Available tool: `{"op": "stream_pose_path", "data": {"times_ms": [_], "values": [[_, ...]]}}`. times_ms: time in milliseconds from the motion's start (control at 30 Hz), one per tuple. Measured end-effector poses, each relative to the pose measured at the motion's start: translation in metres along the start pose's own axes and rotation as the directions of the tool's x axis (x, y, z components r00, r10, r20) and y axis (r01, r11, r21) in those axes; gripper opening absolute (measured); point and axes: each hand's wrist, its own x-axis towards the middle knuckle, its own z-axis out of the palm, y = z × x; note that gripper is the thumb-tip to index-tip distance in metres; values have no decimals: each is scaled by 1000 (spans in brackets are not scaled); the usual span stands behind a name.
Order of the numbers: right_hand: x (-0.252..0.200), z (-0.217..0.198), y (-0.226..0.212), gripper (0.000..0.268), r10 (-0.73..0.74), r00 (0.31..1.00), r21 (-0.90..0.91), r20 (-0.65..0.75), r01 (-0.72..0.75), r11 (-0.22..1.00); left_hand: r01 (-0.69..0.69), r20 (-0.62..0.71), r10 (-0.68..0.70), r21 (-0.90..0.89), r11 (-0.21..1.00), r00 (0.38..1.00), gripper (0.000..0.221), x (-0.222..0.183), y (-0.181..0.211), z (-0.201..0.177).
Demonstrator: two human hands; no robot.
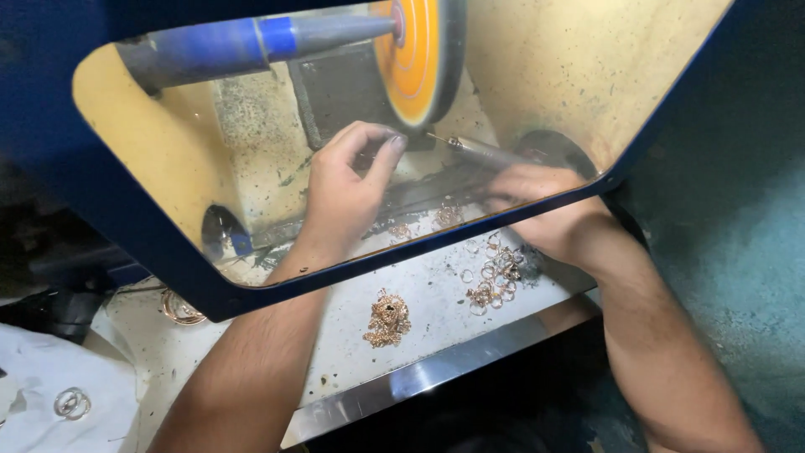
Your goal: Polishing small jewelry components using a bench-mounted polishing wheel inside a dust enclosure.
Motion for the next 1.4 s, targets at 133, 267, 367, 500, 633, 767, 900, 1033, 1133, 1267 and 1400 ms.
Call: {"op": "stream_pose_path", "data": {"times_ms": [133, 267, 367, 500, 633, 767, 900, 1033, 1133, 1267, 1400], "values": [[-34, -16, -11, 5, -227, 968, -100, -106, 217, 971, 47, 5, -46, -37, 998, 999, 12, -1, 5, 1], [-59, -20, -12, 27, 101, 978, -210, 181, -62, 976, 78, 10, -79, 99, 992, 997, 16, -2, 10, 1], [-66, -15, -28, 22, -79, 963, -226, 259, 140, 964, 59, 16, -61, 106, 993, 998, 17, -4, 7, 3], [-80, -4, -30, 29, -187, 951, -323, 246, 263, 909, 53, 25, -56, 108, 993, 998, 17, -5, 6, 3], [-84, -13, -15, 29, -30, 973, -375, 228, 116, 920, 28, 30, -32, 108, 994, 999, 17, -5, 2, 3], [-82, -5, 0, 22, -10, 982, -344, 191, 76, 936, 29, 45, -34, 102, 994, 998, 16, -4, 2, 5], [-80, 2, 13, 20, -105, 987, -314, 124, 140, 939, 27, 48, -33, 123, 992, 998, 16, -3, 3, 6], [-82, 0, 14, 18, -117, 986, -267, 117, 144, 953, 18, 49, -24, 125, 992, 999, 17, -2, 1, 5], [-82, -2, 13, 9, -187, 982, -144, -36, 180, 973, -13, 57, 11, 44, 999, 998, 13, -2, -4, 4], [-63, 6, 27, 14, -182, 968, 76, -174, 198, 977, -49, 71, 51, -32, 998, 996, 10, -7, 1, 5], [7, 18, 0, 11, -108, 969, 555, -223, 218, 803, -140, 126, 155, -122, 983, 980, 17, -12, 27, -1]]}}
